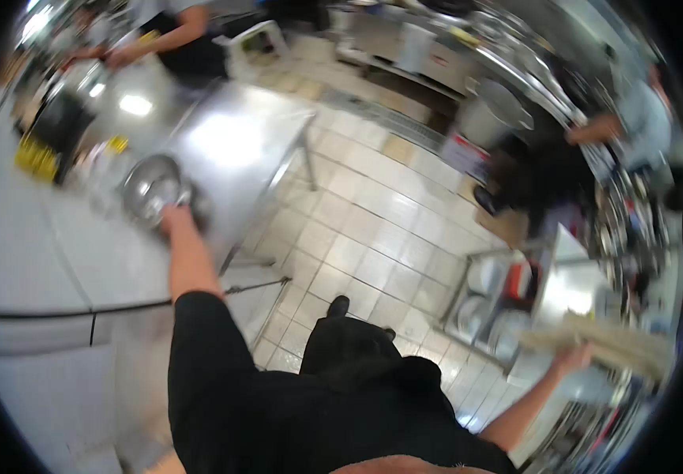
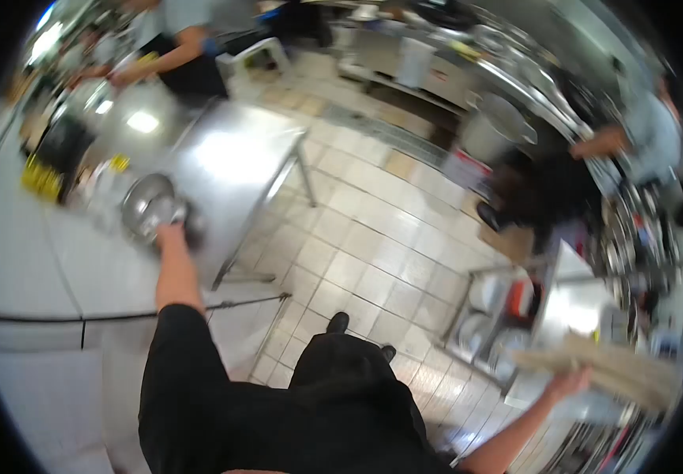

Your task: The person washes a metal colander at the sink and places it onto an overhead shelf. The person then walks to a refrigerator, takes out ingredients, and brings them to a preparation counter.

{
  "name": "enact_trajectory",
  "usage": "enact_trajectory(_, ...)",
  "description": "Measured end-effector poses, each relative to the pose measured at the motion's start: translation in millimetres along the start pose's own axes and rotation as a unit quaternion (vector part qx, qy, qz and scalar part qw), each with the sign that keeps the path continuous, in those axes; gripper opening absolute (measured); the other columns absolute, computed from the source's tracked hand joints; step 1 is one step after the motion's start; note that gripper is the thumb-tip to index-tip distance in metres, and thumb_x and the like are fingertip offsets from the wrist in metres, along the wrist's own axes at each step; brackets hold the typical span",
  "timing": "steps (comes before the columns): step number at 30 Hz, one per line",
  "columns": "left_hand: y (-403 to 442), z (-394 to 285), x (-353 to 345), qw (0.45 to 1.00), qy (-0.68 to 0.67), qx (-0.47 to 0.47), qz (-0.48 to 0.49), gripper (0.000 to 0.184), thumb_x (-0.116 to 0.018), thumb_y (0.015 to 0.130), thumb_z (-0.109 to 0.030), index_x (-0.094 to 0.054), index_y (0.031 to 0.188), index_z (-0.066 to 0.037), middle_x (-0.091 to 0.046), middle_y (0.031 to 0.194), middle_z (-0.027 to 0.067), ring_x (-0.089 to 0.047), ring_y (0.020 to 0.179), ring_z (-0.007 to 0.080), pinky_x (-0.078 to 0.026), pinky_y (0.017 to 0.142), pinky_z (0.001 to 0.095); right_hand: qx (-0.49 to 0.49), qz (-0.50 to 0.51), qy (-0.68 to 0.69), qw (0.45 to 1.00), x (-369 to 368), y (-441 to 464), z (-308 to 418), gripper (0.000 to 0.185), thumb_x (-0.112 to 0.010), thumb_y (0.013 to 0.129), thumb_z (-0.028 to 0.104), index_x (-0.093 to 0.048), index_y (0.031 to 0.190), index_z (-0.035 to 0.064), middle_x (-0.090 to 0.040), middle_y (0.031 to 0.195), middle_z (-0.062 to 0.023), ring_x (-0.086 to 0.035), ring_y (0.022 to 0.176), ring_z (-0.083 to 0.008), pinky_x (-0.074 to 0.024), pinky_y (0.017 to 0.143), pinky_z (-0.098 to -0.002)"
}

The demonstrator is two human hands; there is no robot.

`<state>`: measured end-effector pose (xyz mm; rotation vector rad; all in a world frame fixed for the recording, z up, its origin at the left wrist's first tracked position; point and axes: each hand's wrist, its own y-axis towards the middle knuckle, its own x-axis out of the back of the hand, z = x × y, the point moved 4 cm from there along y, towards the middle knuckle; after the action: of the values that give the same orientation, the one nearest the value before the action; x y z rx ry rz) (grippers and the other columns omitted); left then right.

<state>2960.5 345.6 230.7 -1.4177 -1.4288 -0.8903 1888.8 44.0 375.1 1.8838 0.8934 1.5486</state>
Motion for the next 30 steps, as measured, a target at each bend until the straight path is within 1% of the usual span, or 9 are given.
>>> enact_trajectory(2, -41.8, -11.7, 18.5, 0.992, 0.076, -0.093, -0.045, 0.035, -0.067, 0.076, -0.033, -0.064, 0.09, -0.001, -0.067, 0.09, 0.0169, -0.065, 0.081, 0.0322, -0.052, 0.071, 0.0418, 0.013, 0.002, -0.005, 1.0, -8.5, -24.7, 2.9, 0.039, -0.058, 0.082, 0.024, -0.055, 0.114, 0.0022, -0.054, 0.118, -0.0167, -0.049, 0.108, -0.0366, -0.0369, 0.091, -0.0478)
enact_trajectory(5, -26.7, 25.5, -37.9, 0.905, -0.393, 0.101, 0.129, 0.035, -0.063, 0.078, -0.033, -0.065, 0.086, 0.0, -0.065, 0.08, 0.0139, -0.063, 0.071, 0.0288, -0.052, 0.063, 0.041, -0.202, 0.108, 0.075, 0.97, 38.3, 7.8, 72.4, 0.034, -0.054, 0.077, 0.012, -0.057, 0.109, 0.0031, -0.057, 0.107, -0.0161, -0.051, 0.102, -0.035, -0.0366, 0.09, -0.0459)
enact_trajectory(6, -42.1, 13.1, -42.0, 0.881, -0.442, 0.081, 0.149, 0.034, -0.062, 0.078, -0.032, -0.064, 0.087, 0.001, -0.065, 0.081, 0.0143, -0.062, 0.072, 0.0293, -0.052, 0.063, 0.0413, -0.197, 0.061, 0.162, 0.965, 45.0, 4.0, 85.4, 0.034, -0.053, 0.076, 0.01, -0.056, 0.109, 0.0031, -0.057, 0.101, -0.0172, -0.052, 0.096, -0.0336, -0.0395, 0.083, -0.0439)
enact_trajectory(9, -101.8, -46.0, -43.1, 0.845, -0.491, -0.008, 0.21, 0.032, -0.059, 0.078, -0.028, -0.062, 0.088, 0.002, -0.064, 0.083, 0.0157, -0.062, 0.074, 0.0305, -0.053, 0.065, 0.0422, -0.177, 0.108, -0.03, 0.978, 46.5, 12.3, 111.9, 0.024, -0.053, 0.084, 0.017, -0.058, 0.103, 0.0042, -0.061, 0.076, -0.0122, -0.057, 0.072, -0.032, -0.044, 0.065, -0.0382)
enact_trajectory(10, -129.4, -61.9, -38.6, 0.836, -0.498, -0.032, 0.228, 0.031, -0.058, 0.078, -0.026, -0.062, 0.088, 0.003, -0.063, 0.084, 0.0161, -0.062, 0.075, 0.0309, -0.053, 0.065, 0.0426, -0.325, 0.096, 0.27, 0.901, 58.8, 19.2, 109.1, 0.025, -0.051, 0.086, 0.021, -0.058, 0.102, 0.0021, -0.062, 0.076, -0.0145, -0.059, 0.071, -0.0299, -0.0455, 0.065, -0.0379)
enact_trajectory(11, -153.8, -73.0, -33.2, 0.828, -0.501, -0.054, 0.245, 0.03, -0.057, 0.078, -0.025, -0.061, 0.088, 0.003, -0.063, 0.085, 0.0165, -0.061, 0.076, 0.0313, -0.053, 0.066, 0.0429, -0.465, 0.0, 0.507, 0.725, 73.1, 23.2, 108.7, 0.029, -0.05, 0.088, 0.025, -0.058, 0.1, 0.0, -0.062, 0.076, -0.0169, -0.061, 0.071, -0.0278, -0.0469, 0.064, -0.0377)
enact_trajectory(23, -409.3, -40.2, -82.0, 0.735, -0.445, -0.059, 0.507, 0.026, -0.046, 0.076, -0.008, -0.052, 0.095, 0.009, -0.057, 0.099, 0.022, -0.058, 0.086, 0.0368, -0.055, 0.074, 0.0482, -0.394, 0.036, 0.525, 0.754, 112.1, -116.4, 54.0, 0.051, -0.067, 0.077, 0.024, -0.051, 0.119, -0.0003, -0.061, 0.102, -0.014, -0.06, 0.087, -0.0248, -0.0476, 0.081, -0.0346)
enact_trajectory(26, -508.5, -47.5, -102.7, 0.72, -0.383, -0.073, 0.574, 0.036, -0.051, 0.072, -0.004, -0.046, 0.106, 0.009, -0.055, 0.101, 0.0212, -0.058, 0.088, 0.0389, -0.053, 0.078, 0.0552, -0.475, 0.158, 0.517, 0.695, 121.5, -185.1, 9.0, 0.047, -0.069, 0.074, 0.026, -0.057, 0.112, 0.0008, -0.062, 0.101, -0.0135, -0.061, 0.086, -0.0246, -0.048, 0.079, -0.0343)
enact_trajectory(30, -670.0, -38.6, -83.3, 0.68, -0.277, -0.073, 0.675, 0.032, -0.051, 0.071, 0.0, -0.047, 0.102, 0.006, -0.052, 0.102, 0.0209, -0.052, 0.097, 0.0387, -0.047, 0.084, 0.062, -0.541, 0.119, 0.541, 0.633, 122.7, -277.8, -46.3, 0.038, -0.067, 0.078, 0.022, -0.059, 0.108, -0.0003, -0.063, 0.094, -0.0089, -0.06, 0.081, -0.0177, -0.0488, 0.073, -0.0304)
